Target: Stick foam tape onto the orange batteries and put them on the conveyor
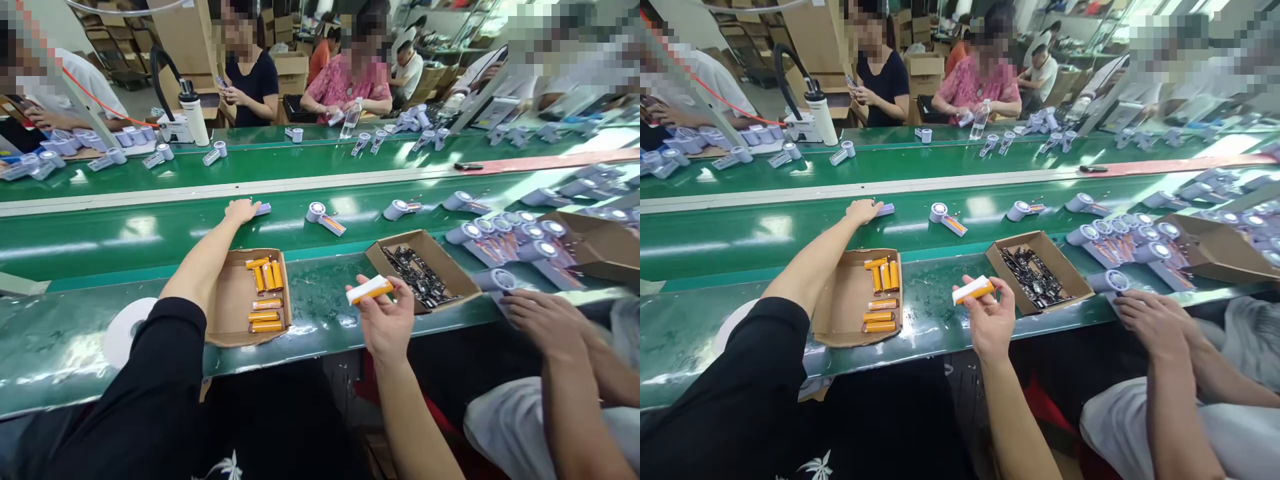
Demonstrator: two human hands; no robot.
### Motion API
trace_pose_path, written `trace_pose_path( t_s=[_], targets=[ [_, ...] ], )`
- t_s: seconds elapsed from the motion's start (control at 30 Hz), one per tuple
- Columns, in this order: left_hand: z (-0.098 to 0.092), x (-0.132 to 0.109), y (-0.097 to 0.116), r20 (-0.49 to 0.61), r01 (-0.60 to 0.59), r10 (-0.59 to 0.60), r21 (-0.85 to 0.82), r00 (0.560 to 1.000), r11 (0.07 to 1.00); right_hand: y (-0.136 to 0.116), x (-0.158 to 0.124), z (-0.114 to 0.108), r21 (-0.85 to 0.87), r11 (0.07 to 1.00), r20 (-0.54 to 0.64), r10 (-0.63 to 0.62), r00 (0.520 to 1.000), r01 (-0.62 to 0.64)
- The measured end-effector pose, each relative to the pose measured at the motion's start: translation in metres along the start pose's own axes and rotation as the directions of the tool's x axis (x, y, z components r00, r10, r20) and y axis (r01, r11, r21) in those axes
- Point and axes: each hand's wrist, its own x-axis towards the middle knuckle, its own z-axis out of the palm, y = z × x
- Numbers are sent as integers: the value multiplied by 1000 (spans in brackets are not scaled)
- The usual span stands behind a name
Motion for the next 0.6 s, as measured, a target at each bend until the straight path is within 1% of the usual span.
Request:
trace_pose_path(
  t_s=[0.07, 0.13, 0.17, 0.2, 0.27, 0.3, 0.37, 0.43, 0.5, 0.53, 0.6],
  targets=[
    [9, 11, 5, 2, -98, 98, 0, 995, 995, -7, 4, -13, -40, 999, -38, -30, 999, 29],
    [19, 14, 10, 19, -202, 202, 6, 979, 979, -14, 20, -16, -86, 992, -59, -96, 994, 91],
    [24, 15, 13, 37, -247, 247, 9, 968, 969, -16, 33, -11, -109, 988, -38, -117, 992, 112],
    [28, 15, 16, 58, -284, 283, 9, 957, 959, -15, 49, -1, -135, 984, 12, -117, 993, 117],
    [35, 16, 22, 109, -344, 339, 31, 934, 938, -2, 87, 31, -200, 976, 181, -50, 982, 87],
    [37, 16, 26, 133, -367, 358, 48, 924, 929, 9, 106, 52, -244, 968, 283, 7, 959, 65],
    [40, 17, 31, 165, -392, 376, 82, 912, 916, 39, 139, 95, -352, 935, 452, 123, 884, 50],
    [42, 18, 34, 167, -390, 372, 95, 913, 916, 69, 161, 132, -487, 866, 564, 212, 798, 115],
    [43, 20, 37, 157, -383, 367, 85, 917, 920, 90, 170, 153, -611, 750, 627, 263, 733, 254],
    [44, 20, 38, 155, -385, 370, 80, 916, 920, 97, 171, 159, -661, 673, 643, 283, 712, 330],
    [45, 20, 41, 157, -393, 379, 68, 912, 917, 102, 171, 161, -731, 502, 655, 330, 679, 462]
  ],
)
